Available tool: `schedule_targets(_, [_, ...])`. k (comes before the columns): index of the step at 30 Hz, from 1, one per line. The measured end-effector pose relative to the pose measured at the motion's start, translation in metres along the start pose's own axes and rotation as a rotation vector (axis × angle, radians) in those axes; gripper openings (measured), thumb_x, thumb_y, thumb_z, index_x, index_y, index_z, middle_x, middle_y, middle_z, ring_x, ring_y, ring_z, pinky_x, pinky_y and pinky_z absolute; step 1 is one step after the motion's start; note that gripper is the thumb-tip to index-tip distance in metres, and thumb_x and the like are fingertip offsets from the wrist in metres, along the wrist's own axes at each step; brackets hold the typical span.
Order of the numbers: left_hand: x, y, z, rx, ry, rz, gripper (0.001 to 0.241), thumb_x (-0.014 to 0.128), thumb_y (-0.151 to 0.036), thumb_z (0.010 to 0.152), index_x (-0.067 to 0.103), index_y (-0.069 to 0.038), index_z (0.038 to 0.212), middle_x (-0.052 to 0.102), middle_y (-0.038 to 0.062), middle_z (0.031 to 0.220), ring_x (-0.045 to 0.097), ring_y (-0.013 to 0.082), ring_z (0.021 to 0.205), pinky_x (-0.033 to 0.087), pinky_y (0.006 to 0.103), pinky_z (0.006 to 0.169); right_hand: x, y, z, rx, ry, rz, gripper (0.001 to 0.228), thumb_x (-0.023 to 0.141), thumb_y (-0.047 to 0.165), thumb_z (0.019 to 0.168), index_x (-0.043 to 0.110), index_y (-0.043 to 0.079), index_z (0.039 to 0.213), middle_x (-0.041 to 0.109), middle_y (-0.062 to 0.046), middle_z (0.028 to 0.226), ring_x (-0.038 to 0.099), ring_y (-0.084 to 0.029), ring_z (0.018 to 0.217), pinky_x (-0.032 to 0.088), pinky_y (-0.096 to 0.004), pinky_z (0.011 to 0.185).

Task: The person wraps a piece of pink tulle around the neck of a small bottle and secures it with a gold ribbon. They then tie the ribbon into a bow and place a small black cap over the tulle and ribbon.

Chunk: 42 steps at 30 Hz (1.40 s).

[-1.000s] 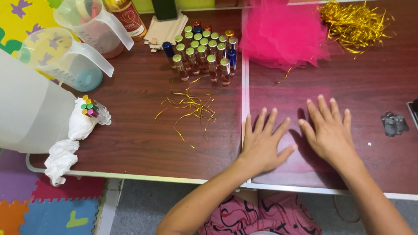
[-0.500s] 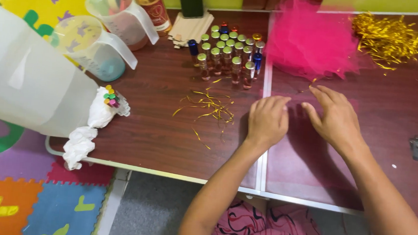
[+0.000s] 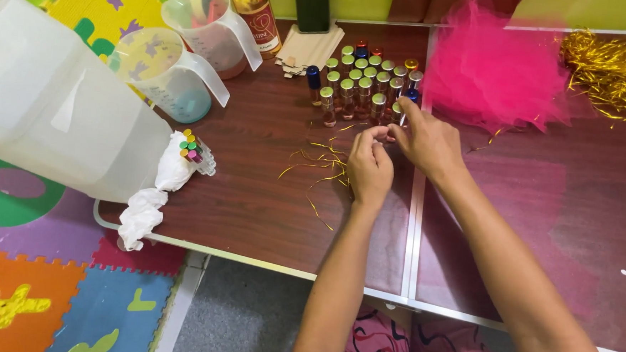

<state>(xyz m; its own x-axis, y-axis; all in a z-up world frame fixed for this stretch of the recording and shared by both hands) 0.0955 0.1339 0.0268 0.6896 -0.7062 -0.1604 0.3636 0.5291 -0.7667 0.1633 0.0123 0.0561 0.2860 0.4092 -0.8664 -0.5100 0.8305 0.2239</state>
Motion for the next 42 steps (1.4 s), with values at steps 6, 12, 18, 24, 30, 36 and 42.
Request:
schedule_targets(6, [0.008,0.005,-0.004,-0.059,-0.011,-0.096,0.036,0.049,0.004,0.084,0.07,-0.016,0.104,0.07,0.005,0.091,0.072,0.026,0.084,0.057,0.037,0.079,0.014,-0.001,-0.014,0.041,-0.055,0.059,0.04,0.074,0.041,0.093,0.048,0.031,0.122,0.071,-0.002,0.102,0.075,-0.034,0.084,0.061,-0.05,0.074])
schedule_targets(12, [0.008,-0.012,-0.007,0.046,0.077,-0.162,0.031,0.057,0.0,0.087,0.07,-0.014,0.111,0.069,0.007,0.096,0.071,0.0314,0.092,0.056,0.0395,0.084,-0.041,-0.011,-0.034,0.002,-0.246,0.402,0.041,0.085,0.016,0.09,0.06,0.011,0.121,0.075,-0.015,0.09,0.075,-0.034,0.078,0.058,-0.045,0.063])
schedule_targets(18, [0.023,-0.057,-0.035,0.188,0.421,-0.302,0.036,0.068,-0.013,0.088,0.071,-0.021,0.123,0.074,0.002,0.097,0.074,0.023,0.091,0.06,0.034,0.081,-0.117,-0.047,-0.093,0.052,-0.252,0.563,0.047,0.084,-0.002,0.088,0.064,-0.005,0.13,0.073,-0.023,0.095,0.073,-0.033,0.074,0.058,-0.038,0.063])
schedule_targets(24, [0.027,-0.072,-0.061,0.253,0.786,-0.168,0.027,0.056,-0.017,0.096,0.072,-0.014,0.117,0.077,0.005,0.11,0.074,0.0237,0.097,0.061,0.0406,0.082,-0.133,-0.071,-0.156,0.22,-0.119,0.396,0.04,0.078,0.006,0.091,0.062,0.003,0.127,0.071,-0.008,0.103,0.069,-0.016,0.075,0.055,-0.029,0.076])
schedule_targets(30, [0.025,-0.049,-0.057,0.381,0.72,0.019,0.024,0.067,-0.024,0.086,0.075,-0.022,0.109,0.075,0.0,0.111,0.068,0.0235,0.111,0.047,0.0402,0.097,-0.097,-0.084,-0.169,0.149,-0.168,0.694,0.049,0.082,-0.008,0.084,0.063,-0.009,0.129,0.067,-0.027,0.098,0.071,-0.032,0.067,0.059,-0.039,0.062])
schedule_targets(36, [0.033,-0.042,-0.066,0.383,0.977,0.271,0.054,0.074,-0.044,0.077,0.069,-0.028,0.128,0.064,0.001,0.139,0.052,0.0261,0.138,0.032,0.0547,0.115,-0.094,-0.084,-0.165,0.069,-0.189,0.585,0.047,0.084,-0.006,0.081,0.068,-0.006,0.125,0.069,-0.024,0.095,0.072,-0.035,0.069,0.06,-0.039,0.062])
schedule_targets(42, [0.026,-0.05,-0.063,0.36,0.995,0.293,0.065,0.076,-0.048,0.075,0.065,-0.025,0.135,0.06,0.005,0.144,0.048,0.0291,0.141,0.028,0.0588,0.116,-0.097,-0.086,-0.169,0.109,-0.162,0.576,0.062,0.085,-0.002,0.076,0.066,-0.002,0.135,0.07,-0.022,0.1,0.068,-0.031,0.07,0.057,-0.038,0.059])
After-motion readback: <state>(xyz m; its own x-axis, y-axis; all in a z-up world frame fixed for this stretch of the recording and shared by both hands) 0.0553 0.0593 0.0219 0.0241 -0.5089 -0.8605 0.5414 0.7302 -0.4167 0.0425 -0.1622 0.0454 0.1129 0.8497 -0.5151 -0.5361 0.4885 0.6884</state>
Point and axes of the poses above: each hand's wrist, its own z-axis towards the middle knuckle, its own x-axis out of the palm, y = z × x, the point moved 1 cm from there along z, towards the middle knuckle
